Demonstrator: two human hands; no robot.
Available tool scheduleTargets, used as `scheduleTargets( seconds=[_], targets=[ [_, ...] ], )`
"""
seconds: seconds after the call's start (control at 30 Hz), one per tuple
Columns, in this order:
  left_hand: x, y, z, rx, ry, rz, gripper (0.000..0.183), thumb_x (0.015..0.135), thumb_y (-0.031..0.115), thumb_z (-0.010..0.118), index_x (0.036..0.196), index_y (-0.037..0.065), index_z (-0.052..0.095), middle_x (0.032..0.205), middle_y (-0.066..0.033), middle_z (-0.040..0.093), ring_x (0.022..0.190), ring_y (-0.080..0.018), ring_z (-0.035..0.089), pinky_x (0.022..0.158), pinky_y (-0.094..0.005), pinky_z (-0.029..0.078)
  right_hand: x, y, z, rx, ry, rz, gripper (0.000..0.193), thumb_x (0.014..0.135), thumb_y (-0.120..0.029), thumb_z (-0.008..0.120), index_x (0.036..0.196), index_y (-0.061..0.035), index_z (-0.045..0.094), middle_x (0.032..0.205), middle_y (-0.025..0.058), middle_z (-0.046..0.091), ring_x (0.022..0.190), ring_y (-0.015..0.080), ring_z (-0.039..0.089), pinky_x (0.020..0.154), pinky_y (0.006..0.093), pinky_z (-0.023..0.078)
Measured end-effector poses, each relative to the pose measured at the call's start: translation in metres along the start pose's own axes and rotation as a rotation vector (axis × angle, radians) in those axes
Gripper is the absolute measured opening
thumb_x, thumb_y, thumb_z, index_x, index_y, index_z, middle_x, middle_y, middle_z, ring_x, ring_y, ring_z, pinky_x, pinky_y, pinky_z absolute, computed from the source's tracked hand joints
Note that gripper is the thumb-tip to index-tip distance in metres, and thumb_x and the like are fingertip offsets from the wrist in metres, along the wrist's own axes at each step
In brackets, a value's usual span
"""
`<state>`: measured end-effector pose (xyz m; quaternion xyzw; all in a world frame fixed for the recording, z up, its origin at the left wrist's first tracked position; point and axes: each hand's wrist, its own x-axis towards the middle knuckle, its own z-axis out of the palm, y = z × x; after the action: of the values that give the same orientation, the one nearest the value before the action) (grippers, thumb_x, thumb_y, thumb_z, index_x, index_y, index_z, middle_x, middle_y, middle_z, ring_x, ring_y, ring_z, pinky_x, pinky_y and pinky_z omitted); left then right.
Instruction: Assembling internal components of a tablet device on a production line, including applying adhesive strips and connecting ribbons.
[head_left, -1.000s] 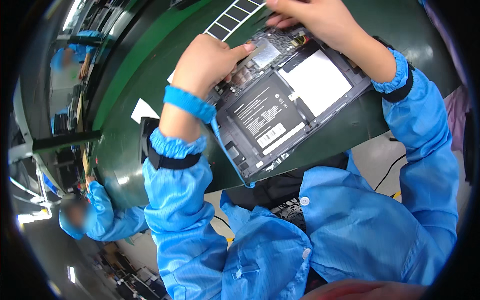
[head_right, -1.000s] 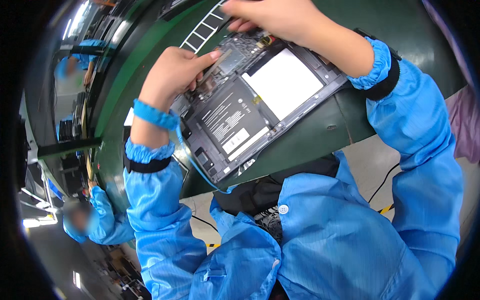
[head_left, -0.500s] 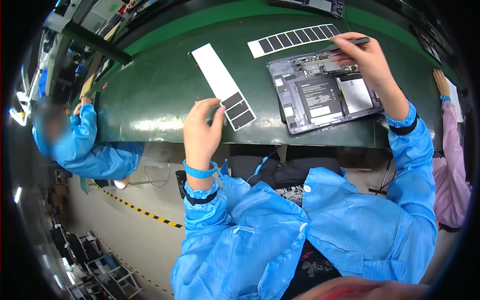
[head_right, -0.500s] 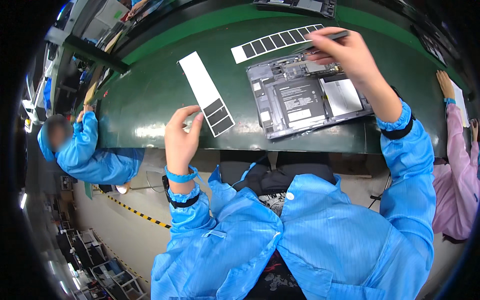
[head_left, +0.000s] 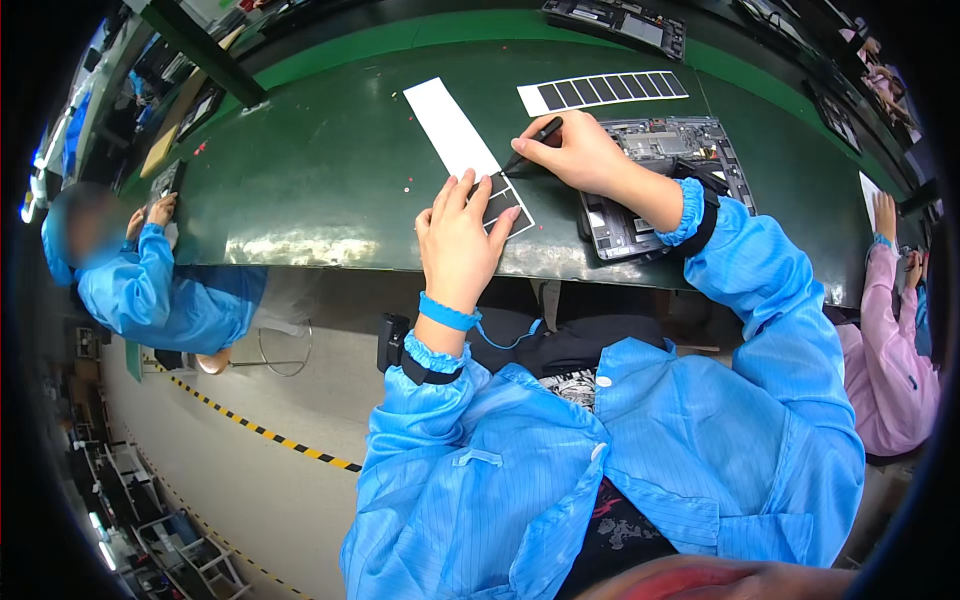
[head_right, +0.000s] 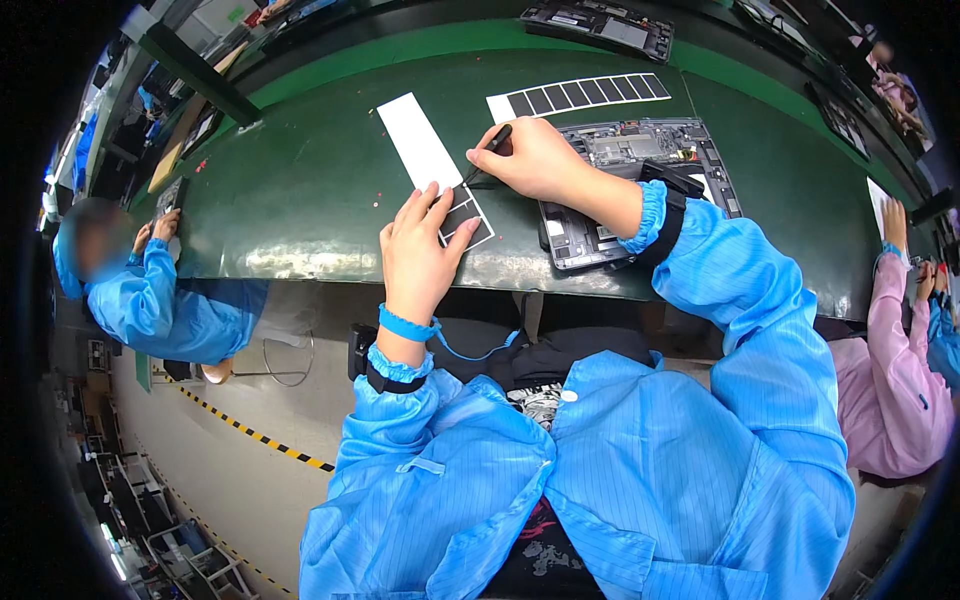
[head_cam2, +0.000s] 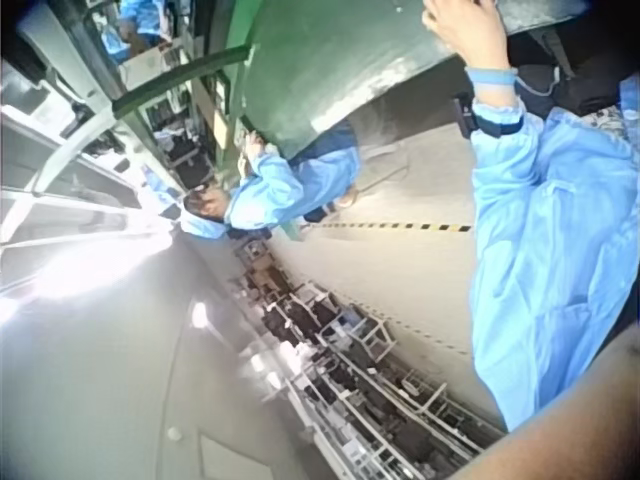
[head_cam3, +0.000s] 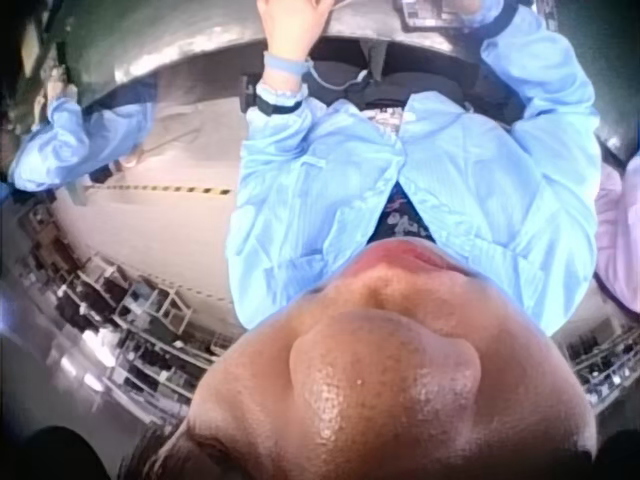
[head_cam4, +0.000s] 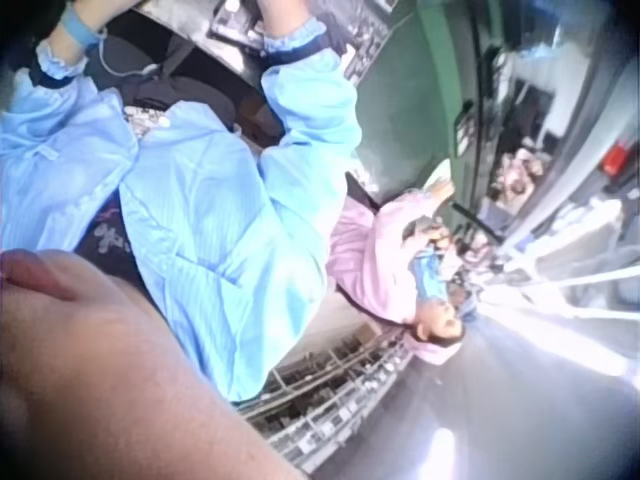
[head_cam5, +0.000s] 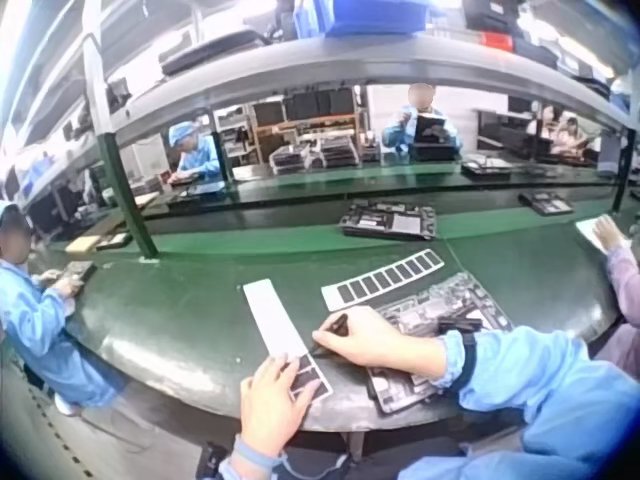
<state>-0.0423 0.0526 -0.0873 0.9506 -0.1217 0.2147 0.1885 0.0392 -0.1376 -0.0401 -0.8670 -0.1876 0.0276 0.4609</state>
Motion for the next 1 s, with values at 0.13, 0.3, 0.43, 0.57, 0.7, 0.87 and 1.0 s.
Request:
scheduleTargets(
  seconds=[0.13,0.3,0.43,0.57,0.7,0.87,1.0],
  targets=[
    [0.000,-0.001,0.001,-0.015,-0.001,-0.009,0.049,0.084,0.039,0.069,0.120,0.007,0.065,0.132,-0.0114,0.058,0.126,-0.0300,0.050,0.097,-0.0435,0.039,0.003,0.006,0.001,0.131,0.057,-0.046,0.030,0.087,-0.028,0.068,0.092,0.0021,0.072,0.075,0.0117,0.070,0.066,0.0143,0.064,0.062,0.0301,0.050],
    [-0.001,-0.002,0.003,-0.024,0.016,-0.009,0.048,0.084,0.039,0.069,0.119,0.007,0.065,0.132,-0.0114,0.058,0.126,-0.0290,0.050,0.095,-0.0446,0.038,0.001,0.000,-0.001,0.127,0.062,-0.031,0.026,0.088,-0.022,0.068,0.093,0.0038,0.070,0.077,0.0065,0.069,0.071,0.0082,0.061,0.065,0.0256,0.049],
    [0.000,-0.002,0.004,-0.023,0.026,0.008,0.047,0.083,0.039,0.069,0.118,0.008,0.065,0.131,-0.0114,0.058,0.125,-0.0284,0.050,0.095,-0.0460,0.038,0.002,0.001,-0.001,0.067,0.018,0.008,0.025,0.088,-0.022,0.068,0.093,0.0024,0.070,0.077,0.0055,0.069,0.071,0.0080,0.061,0.065,0.0256,0.049],
    [-0.001,-0.002,0.004,-0.022,0.026,0.007,0.047,0.083,0.039,0.069,0.118,0.008,0.064,0.131,-0.0110,0.057,0.125,-0.0283,0.050,0.095,-0.0459,0.038,-0.002,-0.003,0.002,0.021,0.019,-0.019,0.024,0.088,-0.022,0.068,0.094,0.0017,0.071,0.076,0.0053,0.069,0.070,0.0084,0.061,0.065,0.0261,0.049],
    [0.000,0.000,0.001,-0.018,0.022,0.003,0.049,0.083,0.038,0.069,0.120,0.007,0.064,0.132,-0.0101,0.058,0.126,-0.0292,0.050,0.096,-0.0428,0.039,0.002,0.007,0.004,0.079,0.028,-0.031,0.025,0.088,-0.022,0.068,0.094,0.0031,0.070,0.078,0.0072,0.069,0.071,0.0098,0.061,0.066,0.0266,0.050],
    [-0.002,-0.002,0.001,-0.001,0.011,-0.008,0.048,0.084,0.038,0.069,0.120,0.007,0.064,0.133,-0.0099,0.057,0.126,-0.0293,0.050,0.096,-0.0431,0.039,0.000,0.001,0.006,0.061,0.009,0.026,0.026,0.088,-0.021,0.069,0.095,0.0034,0.071,0.083,0.0094,0.071,0.075,0.0117,0.064,0.070,0.0270,0.052],
    [-0.001,0.000,0.001,-0.003,0.014,0.009,0.048,0.084,0.038,0.069,0.120,0.008,0.063,0.133,-0.0105,0.056,0.126,-0.0285,0.049,0.095,-0.0451,0.038,-0.004,-0.005,0.001,0.012,0.004,-0.015,0.025,0.086,-0.021,0.070,0.095,0.0030,0.071,0.084,0.0096,0.071,0.075,0.0126,0.064,0.070,0.0278,0.052]
  ],
)
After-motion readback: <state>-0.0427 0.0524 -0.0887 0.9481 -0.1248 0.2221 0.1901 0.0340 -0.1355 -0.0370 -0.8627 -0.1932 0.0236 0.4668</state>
